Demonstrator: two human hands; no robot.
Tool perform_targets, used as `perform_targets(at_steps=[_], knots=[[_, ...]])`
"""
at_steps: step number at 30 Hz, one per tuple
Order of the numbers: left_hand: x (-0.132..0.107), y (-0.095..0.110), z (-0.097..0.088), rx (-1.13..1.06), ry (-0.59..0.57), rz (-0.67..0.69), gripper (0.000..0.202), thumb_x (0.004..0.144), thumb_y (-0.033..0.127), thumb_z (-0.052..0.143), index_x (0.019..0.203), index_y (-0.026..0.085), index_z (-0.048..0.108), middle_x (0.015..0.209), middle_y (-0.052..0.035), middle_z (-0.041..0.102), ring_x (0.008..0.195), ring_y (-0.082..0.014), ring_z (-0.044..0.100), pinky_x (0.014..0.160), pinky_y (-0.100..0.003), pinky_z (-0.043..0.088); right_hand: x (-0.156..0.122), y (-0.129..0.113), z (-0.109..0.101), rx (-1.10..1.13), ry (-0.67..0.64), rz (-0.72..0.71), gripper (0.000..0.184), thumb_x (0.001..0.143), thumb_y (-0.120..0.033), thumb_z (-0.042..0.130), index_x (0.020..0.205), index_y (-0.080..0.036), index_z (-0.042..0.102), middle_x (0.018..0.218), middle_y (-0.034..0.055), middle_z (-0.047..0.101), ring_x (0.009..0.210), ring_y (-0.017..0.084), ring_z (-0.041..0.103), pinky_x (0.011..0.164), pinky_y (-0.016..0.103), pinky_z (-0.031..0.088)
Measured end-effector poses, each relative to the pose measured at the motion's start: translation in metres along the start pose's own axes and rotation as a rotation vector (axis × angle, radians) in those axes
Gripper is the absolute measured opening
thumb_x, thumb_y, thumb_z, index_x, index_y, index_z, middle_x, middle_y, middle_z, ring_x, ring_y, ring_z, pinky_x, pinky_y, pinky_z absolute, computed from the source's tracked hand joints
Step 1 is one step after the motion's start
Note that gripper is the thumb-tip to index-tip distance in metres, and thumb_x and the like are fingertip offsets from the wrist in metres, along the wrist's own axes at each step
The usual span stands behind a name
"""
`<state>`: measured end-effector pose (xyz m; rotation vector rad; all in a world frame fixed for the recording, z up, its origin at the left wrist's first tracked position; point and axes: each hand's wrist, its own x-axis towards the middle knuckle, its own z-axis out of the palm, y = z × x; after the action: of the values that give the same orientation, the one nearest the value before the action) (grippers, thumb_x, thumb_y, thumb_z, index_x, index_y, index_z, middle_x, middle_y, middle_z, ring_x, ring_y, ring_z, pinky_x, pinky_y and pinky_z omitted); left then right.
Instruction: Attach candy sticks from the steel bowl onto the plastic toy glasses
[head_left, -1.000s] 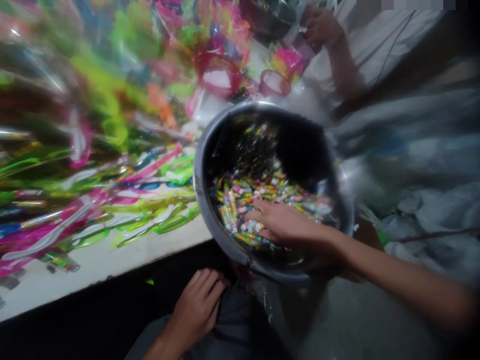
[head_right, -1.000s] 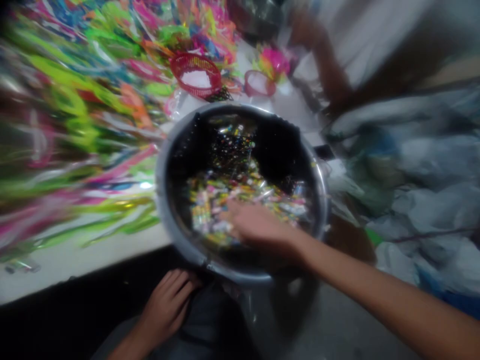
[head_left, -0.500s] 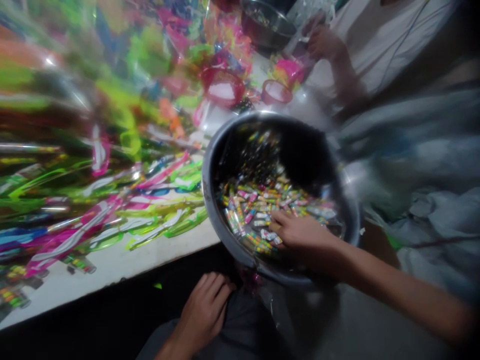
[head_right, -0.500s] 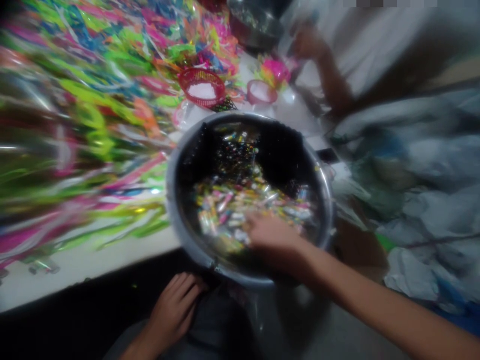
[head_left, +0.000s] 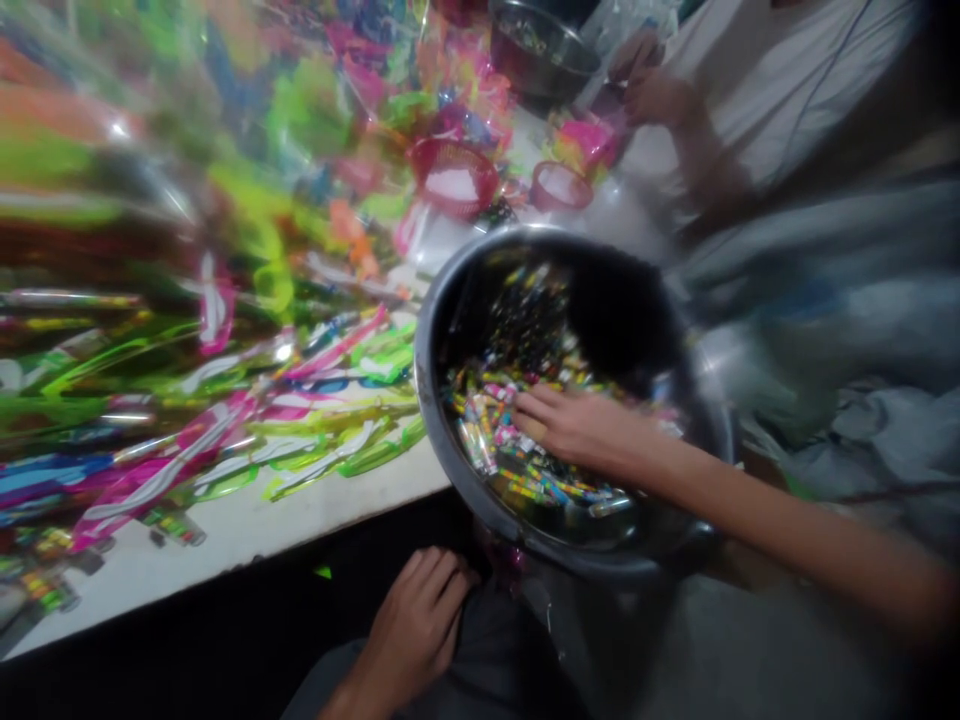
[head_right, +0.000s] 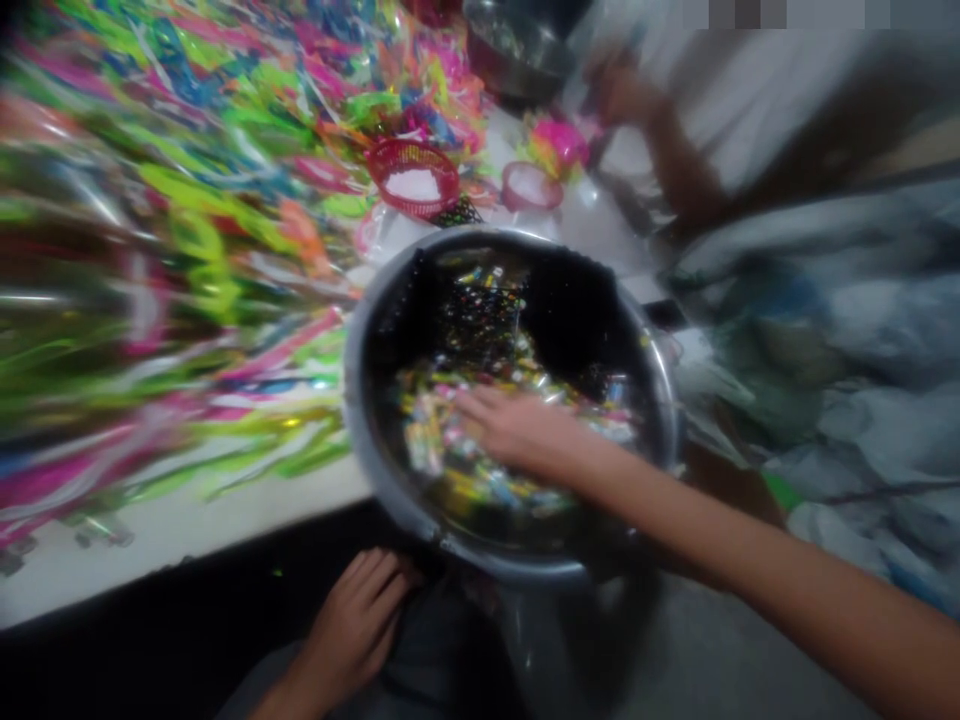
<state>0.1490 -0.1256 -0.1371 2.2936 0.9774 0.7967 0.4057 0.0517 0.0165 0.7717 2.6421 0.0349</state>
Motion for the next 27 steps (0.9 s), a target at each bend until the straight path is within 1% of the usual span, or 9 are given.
perform_targets(at_steps=[5, 11, 14, 16, 18, 21, 23, 25, 27], knots=[[0.000, 0.000, -0.001, 0.003, 0.009, -0.003, 0.036, 0.089, 0.000, 0.042, 0.113, 0.015, 0.063, 0.103, -0.0104, 0.067, 0.093, -0.0252, 0.056, 0.084, -0.038, 0.047, 0.008, 0.007, 0.018, -0.028, 0.054, -0.074, 0.028, 0.105, -0.010, 0.046, 0.126, -0.005, 0.064, 0.115, 0.0178, 0.068, 0.101, 0.030, 0.062, 0.070, 0.037, 0.059], [0.003, 0.000, -0.002, 0.002, 0.000, -0.007, 0.034, 0.088, 0.000, 0.043, 0.112, 0.015, 0.063, 0.101, -0.0096, 0.067, 0.091, -0.0246, 0.056, 0.084, -0.038, 0.048, 0.007, 0.009, 0.015, -0.005, 0.075, -0.145, 0.041, 0.105, -0.007, 0.044, 0.144, -0.012, 0.053, 0.119, 0.0142, 0.070, 0.107, 0.028, 0.063, 0.080, 0.036, 0.057], [0.005, 0.000, -0.004, 0.001, -0.007, 0.002, 0.034, 0.088, 0.001, 0.043, 0.113, 0.014, 0.063, 0.101, -0.0103, 0.066, 0.091, -0.0252, 0.056, 0.084, -0.039, 0.048, 0.013, 0.006, 0.014, 0.021, 0.064, -0.120, 0.041, 0.106, -0.007, 0.041, 0.144, -0.010, 0.054, 0.120, 0.0174, 0.069, 0.115, 0.030, 0.061, 0.079, 0.037, 0.057], [0.006, 0.000, -0.005, -0.002, -0.006, 0.010, 0.035, 0.088, 0.000, 0.043, 0.113, 0.014, 0.063, 0.101, -0.0106, 0.066, 0.090, -0.0249, 0.056, 0.082, -0.038, 0.048, 0.018, 0.005, 0.011, 0.043, 0.061, -0.074, 0.040, 0.105, -0.006, 0.040, 0.141, -0.008, 0.056, 0.125, 0.0217, 0.067, 0.123, 0.033, 0.058, 0.079, 0.038, 0.057], [0.006, 0.001, -0.005, -0.002, -0.002, 0.010, 0.034, 0.088, 0.000, 0.043, 0.113, 0.014, 0.063, 0.101, -0.0105, 0.066, 0.090, -0.0245, 0.055, 0.081, -0.037, 0.048, 0.021, 0.005, 0.006, 0.073, 0.049, -0.015, 0.038, 0.104, -0.006, 0.042, 0.138, -0.006, 0.058, 0.128, 0.0230, 0.066, 0.123, 0.034, 0.057, 0.077, 0.037, 0.056], [0.006, 0.002, -0.006, 0.004, 0.008, 0.005, 0.034, 0.088, 0.000, 0.043, 0.111, 0.014, 0.063, 0.101, -0.0108, 0.066, 0.092, -0.0248, 0.055, 0.082, -0.038, 0.049, 0.017, 0.003, -0.006, 0.132, 0.023, 0.097, 0.031, 0.098, -0.011, 0.055, 0.127, -0.007, 0.064, 0.120, 0.0204, 0.067, 0.111, 0.032, 0.060, 0.071, 0.034, 0.054], [0.006, 0.002, -0.006, 0.002, 0.015, 0.005, 0.034, 0.088, 0.000, 0.043, 0.111, 0.014, 0.063, 0.101, -0.0106, 0.066, 0.091, -0.0244, 0.055, 0.083, -0.038, 0.049, 0.007, -0.001, -0.011, 0.172, 0.018, 0.200, 0.031, 0.095, -0.019, 0.062, 0.124, -0.009, 0.065, 0.119, 0.0192, 0.067, 0.110, 0.032, 0.060, 0.074, 0.034, 0.053], [0.006, 0.002, -0.005, -0.002, 0.023, 0.011, 0.034, 0.088, 0.000, 0.042, 0.112, 0.014, 0.063, 0.101, -0.0104, 0.066, 0.090, -0.0239, 0.055, 0.082, -0.038, 0.049, -0.003, -0.009, -0.010, 0.213, 0.006, 0.302, 0.031, 0.097, -0.028, 0.062, 0.122, -0.011, 0.066, 0.118, 0.0177, 0.066, 0.109, 0.032, 0.060, 0.079, 0.036, 0.053], [0.007, 0.002, -0.006, -0.006, 0.030, 0.013, 0.034, 0.089, 0.000, 0.042, 0.112, 0.014, 0.063, 0.101, -0.0108, 0.066, 0.090, -0.0240, 0.055, 0.081, -0.038, 0.048, -0.011, -0.018, -0.004, 0.257, -0.031, 0.374, 0.028, 0.099, -0.030, 0.060, 0.119, -0.014, 0.068, 0.114, 0.0153, 0.066, 0.103, 0.029, 0.063, 0.079, 0.037, 0.053]])
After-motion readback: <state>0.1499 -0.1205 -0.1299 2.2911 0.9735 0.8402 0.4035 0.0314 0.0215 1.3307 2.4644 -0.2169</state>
